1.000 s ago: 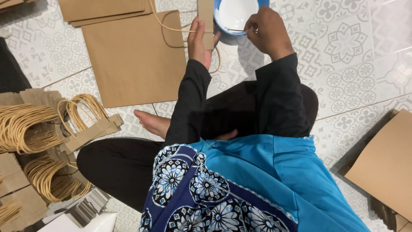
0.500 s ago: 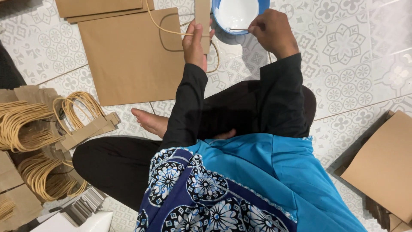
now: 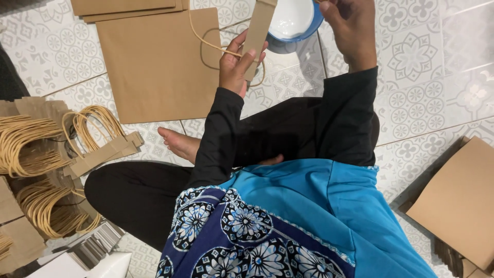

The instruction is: The person sits on the floor and assembles paper bags by attaching handles. They pick up a cardboard handle, apply adhesive from a blue bowl using a small stick, and then press the handle onto a flat paper bag. The person repeats this process for multiple bags.

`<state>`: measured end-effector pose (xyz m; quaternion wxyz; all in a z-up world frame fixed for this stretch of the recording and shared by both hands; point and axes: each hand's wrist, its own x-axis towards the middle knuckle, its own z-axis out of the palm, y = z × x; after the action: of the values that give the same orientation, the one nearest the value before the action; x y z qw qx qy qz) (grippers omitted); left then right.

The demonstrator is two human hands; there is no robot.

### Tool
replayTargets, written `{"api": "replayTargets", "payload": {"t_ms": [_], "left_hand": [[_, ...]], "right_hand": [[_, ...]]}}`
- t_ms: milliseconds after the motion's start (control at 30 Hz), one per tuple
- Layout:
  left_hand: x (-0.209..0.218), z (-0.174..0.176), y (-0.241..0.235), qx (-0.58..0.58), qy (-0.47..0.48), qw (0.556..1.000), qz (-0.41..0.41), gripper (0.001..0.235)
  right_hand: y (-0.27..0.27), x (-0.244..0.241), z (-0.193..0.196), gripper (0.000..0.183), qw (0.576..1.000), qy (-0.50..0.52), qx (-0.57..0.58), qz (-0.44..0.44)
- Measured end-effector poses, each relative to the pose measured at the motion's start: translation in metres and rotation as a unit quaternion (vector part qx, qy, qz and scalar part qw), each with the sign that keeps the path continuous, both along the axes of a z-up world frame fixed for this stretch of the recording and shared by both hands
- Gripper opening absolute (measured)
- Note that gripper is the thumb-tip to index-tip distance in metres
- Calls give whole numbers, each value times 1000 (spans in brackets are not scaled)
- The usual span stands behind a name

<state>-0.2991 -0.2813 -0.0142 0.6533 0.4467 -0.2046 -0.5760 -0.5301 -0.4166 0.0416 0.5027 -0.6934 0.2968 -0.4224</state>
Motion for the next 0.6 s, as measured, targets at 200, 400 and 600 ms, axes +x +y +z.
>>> {"api": "replayTargets", "payload": {"t_ms": [200, 400, 600], "left_hand": [[-2, -1, 1, -19, -9, 999, -27, 53], [-4, 1, 0, -37, -17, 999, -25, 50], [-4, 0, 2, -38, -6, 999, -25, 52]], "right_hand": [[0, -2, 0, 27, 999, 27, -16, -11], [4, -5, 8, 14, 986, 160, -32, 17], [-1, -1, 0, 19, 999, 27, -34, -31]]}}
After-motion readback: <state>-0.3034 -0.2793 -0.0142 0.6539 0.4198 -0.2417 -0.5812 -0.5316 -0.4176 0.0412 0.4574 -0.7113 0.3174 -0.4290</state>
